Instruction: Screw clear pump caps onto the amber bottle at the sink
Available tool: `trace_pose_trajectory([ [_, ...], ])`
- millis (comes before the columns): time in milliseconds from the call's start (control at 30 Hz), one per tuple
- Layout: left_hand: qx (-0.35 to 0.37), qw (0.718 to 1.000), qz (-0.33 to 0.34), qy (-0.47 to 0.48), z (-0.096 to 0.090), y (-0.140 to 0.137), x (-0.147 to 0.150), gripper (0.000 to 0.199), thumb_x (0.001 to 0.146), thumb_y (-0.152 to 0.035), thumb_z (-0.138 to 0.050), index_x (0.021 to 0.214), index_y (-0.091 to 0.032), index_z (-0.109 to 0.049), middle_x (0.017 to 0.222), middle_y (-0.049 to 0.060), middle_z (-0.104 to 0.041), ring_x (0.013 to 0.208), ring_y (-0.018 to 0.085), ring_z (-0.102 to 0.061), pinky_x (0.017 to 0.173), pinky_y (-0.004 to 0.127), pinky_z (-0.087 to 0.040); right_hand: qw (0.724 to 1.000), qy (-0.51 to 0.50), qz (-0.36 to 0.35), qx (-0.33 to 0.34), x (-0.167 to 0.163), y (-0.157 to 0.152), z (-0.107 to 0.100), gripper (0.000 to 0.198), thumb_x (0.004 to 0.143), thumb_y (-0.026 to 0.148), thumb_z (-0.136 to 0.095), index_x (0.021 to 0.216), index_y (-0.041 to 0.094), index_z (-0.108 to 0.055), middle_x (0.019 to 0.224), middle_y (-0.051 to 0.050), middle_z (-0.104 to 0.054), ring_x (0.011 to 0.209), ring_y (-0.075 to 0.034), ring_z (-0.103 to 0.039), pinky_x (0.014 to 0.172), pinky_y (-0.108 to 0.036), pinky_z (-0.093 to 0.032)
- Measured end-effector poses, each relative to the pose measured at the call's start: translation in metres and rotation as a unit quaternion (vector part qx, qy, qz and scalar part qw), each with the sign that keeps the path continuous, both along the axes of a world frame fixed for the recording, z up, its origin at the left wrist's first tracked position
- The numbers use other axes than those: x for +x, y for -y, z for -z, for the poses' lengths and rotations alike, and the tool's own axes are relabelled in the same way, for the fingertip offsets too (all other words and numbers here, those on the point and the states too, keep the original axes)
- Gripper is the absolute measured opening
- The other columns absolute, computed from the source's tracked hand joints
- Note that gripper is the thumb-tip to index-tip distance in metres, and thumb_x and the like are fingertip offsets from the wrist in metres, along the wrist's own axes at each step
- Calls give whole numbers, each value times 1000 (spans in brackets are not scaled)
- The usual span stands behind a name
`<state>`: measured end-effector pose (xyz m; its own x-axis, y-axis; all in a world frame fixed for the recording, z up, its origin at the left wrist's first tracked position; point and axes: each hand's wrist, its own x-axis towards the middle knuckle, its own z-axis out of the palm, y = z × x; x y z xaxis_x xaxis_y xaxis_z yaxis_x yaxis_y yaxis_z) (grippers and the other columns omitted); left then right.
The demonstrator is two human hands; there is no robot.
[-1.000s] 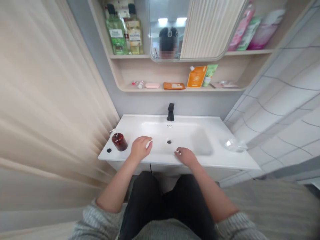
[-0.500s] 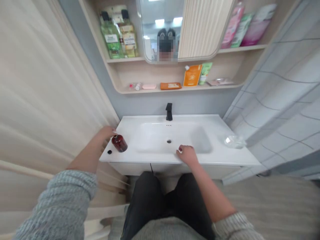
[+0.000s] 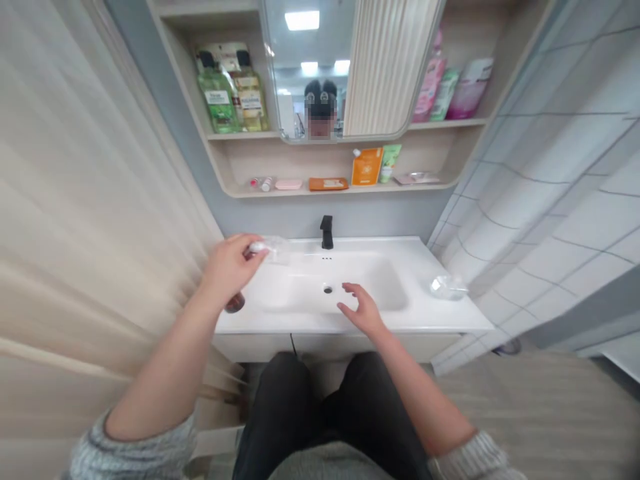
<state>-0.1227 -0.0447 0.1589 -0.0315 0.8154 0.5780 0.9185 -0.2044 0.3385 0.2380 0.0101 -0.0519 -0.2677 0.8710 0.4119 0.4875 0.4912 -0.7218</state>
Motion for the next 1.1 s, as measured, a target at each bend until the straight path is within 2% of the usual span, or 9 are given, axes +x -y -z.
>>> trace_pose_trajectory([
  [67, -68, 990, 124, 10, 7, 13, 46, 23, 102, -42, -71, 116, -25, -80, 112, 6, -82, 97, 25, -76, 92, 37, -61, 996, -46, -67, 41, -6, 20, -26, 89, 91, 48, -88, 169, 27, -50, 173, -17, -54, 157, -36, -57, 128, -55, -52],
  [133, -132, 968, 211, 17, 17, 24, 83, 20, 102, -36, -71, 117, -26, -80, 112, 5, -82, 94, 24, -76, 90, 37, -61, 990, -51, -125, 37, -9, 39, -50, 110, 84, 48, -97, 176, 30, -40, 179, -17, -47, 163, -38, -51, 133, -58, -47],
  [300, -205, 925, 316, -49, 36, 36, 120, 17, 109, -33, -63, 117, -26, -76, 109, 6, -81, 99, 25, -77, 92, 38, -58, 972, -79, -205, -81, 5, 65, -73, 99, 78, 43, -100, 164, 29, -52, 156, -13, -69, 120, -29, -77, 107, -46, -65],
  [533, -241, 925, 245, -163, 70, 16, 146, 30, 114, -42, -59, 130, -19, -70, 111, 16, -83, 101, 33, -80, 85, 40, -56, 995, -41, -43, -77, 1, 69, -53, 64, 77, 27, -87, 136, 25, -61, 112, -4, -81, 89, -22, -79, 86, -37, -64],
  [667, -255, 938, 153, -180, 75, 9, 159, 48, 115, -59, -52, 111, -19, -78, 102, 19, -83, 100, 36, -81, 86, 41, -57, 996, -8, 29, -90, -7, 72, -43, 60, 79, 31, -88, 133, 27, -62, 99, -2, -81, 84, -24, -79, 80, -36, -62],
  [733, -259, 944, 121, -165, 73, 11, 159, 51, 114, -61, -50, 106, -20, -79, 101, 18, -84, 98, 36, -81, 84, 42, -56, 996, 7, 37, -82, -8, 74, -41, 60, 78, 31, -87, 133, 28, -62, 98, -1, -80, 85, -24, -79, 80, -36, -62],
  [867, -259, 944, 168, -117, 71, 17, 152, 33, 111, -50, -58, 115, -24, -79, 105, 13, -85, 97, 32, -81, 79, 38, -54, 998, 29, 32, -55, -8, 76, -43, 68, 77, 30, -87, 139, 27, -62, 110, -5, -81, 91, -25, -79, 86, -37, -62],
  [1000, -293, 938, 131, -129, 69, 19, 141, 50, 113, -58, -50, 97, -23, -81, 97, 16, -84, 94, 35, -81, 77, 40, -53, 996, 65, 18, -57, -15, 78, -45, 64, 77, 29, -89, 136, 26, -64, 107, -5, -81, 92, -26, -78, 86, -36, -60],
  [1100, -267, 941, 182, -96, 67, 23, 133, 31, 107, -48, -63, 117, -25, -80, 105, 11, -86, 96, 32, -81, 78, 38, -54, 996, 58, 11, -62, -19, 79, -44, 65, 78, 30, -88, 138, 28, -63, 107, -5, -82, 94, -26, -79, 86, -35, -60],
])
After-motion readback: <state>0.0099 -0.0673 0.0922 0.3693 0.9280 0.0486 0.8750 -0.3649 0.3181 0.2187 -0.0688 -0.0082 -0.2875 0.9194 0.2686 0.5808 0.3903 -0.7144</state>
